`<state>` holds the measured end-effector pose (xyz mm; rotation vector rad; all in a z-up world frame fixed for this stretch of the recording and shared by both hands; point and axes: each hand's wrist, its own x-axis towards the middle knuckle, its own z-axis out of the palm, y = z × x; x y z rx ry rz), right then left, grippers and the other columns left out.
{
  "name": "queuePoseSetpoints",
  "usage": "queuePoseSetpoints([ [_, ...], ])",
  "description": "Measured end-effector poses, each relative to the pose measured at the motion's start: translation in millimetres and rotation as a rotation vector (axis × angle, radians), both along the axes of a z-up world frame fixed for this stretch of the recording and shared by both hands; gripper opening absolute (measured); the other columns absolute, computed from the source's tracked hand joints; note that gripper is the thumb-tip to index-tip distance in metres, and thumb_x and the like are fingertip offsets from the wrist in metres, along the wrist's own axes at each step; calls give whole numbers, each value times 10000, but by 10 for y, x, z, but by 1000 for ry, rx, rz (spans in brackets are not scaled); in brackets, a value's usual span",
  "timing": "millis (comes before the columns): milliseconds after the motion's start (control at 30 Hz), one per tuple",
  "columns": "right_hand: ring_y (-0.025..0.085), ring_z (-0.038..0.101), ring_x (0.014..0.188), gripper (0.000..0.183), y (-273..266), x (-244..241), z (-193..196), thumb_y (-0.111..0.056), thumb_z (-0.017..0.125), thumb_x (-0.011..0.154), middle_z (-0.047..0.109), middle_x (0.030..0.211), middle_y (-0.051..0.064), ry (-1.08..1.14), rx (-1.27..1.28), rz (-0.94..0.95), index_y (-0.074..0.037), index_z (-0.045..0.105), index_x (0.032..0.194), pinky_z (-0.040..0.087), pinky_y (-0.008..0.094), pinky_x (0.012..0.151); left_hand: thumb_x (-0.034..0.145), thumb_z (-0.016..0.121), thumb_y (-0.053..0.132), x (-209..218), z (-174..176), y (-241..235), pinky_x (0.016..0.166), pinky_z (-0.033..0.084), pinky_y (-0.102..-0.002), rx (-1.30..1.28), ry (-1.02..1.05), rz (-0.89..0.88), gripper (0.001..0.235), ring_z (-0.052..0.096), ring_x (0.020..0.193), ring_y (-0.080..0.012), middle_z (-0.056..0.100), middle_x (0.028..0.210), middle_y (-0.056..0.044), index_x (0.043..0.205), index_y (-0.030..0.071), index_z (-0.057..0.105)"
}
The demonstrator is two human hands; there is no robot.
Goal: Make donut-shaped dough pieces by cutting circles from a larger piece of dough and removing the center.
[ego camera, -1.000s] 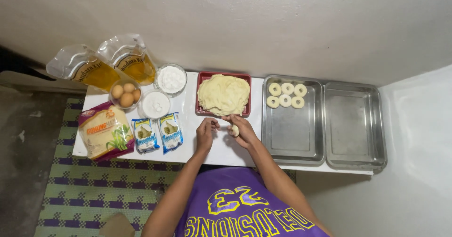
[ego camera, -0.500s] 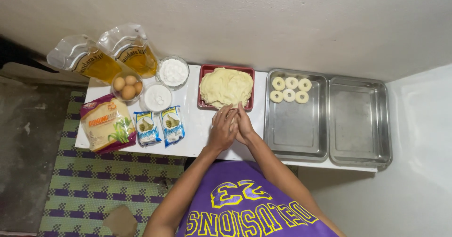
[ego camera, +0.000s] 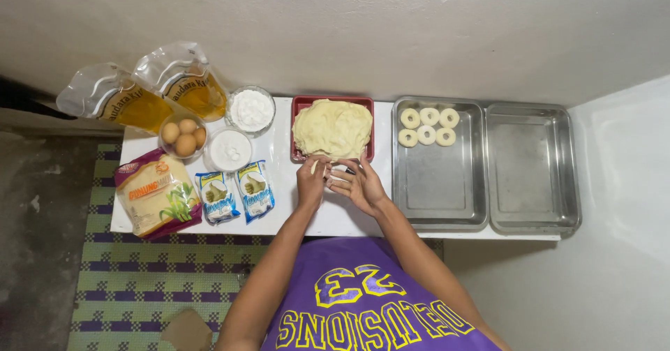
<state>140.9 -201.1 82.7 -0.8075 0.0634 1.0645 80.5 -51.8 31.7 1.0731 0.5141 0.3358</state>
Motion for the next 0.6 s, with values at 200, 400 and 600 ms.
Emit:
queuePoseSetpoints([
  [200,307,675,1142,598,109,-24,242,-514,308,1063,640,1304,234,-40,-183,-86,-33,471,1380,559,412,993,1191,387,474,-19,-162,141,292,261,-250,-345,-99,-117,704,342,322,-89,362,439,-10,590,107,417],
  [400,288,660,1083,367,113,-6,-93,-330,412,1095,632,1275,208,-120,-192,-83,-32,546,1264,549,427,977,1158,410,424,-61,185,83,274,284,-236,-361,24,-141,578,340,306,-75,407,465,-8,804,8,600],
  [600,280,589,1077,547,286,-188,-118,-493,325,1180,557,1162,211,-105,-187,-110,-10,500,1367,548,483,976,1049,530,74,-110,408,-102,1065,508,-428,108,-267,-212,427,655,1178,-282,592,1367,-230,1458,7,425],
])
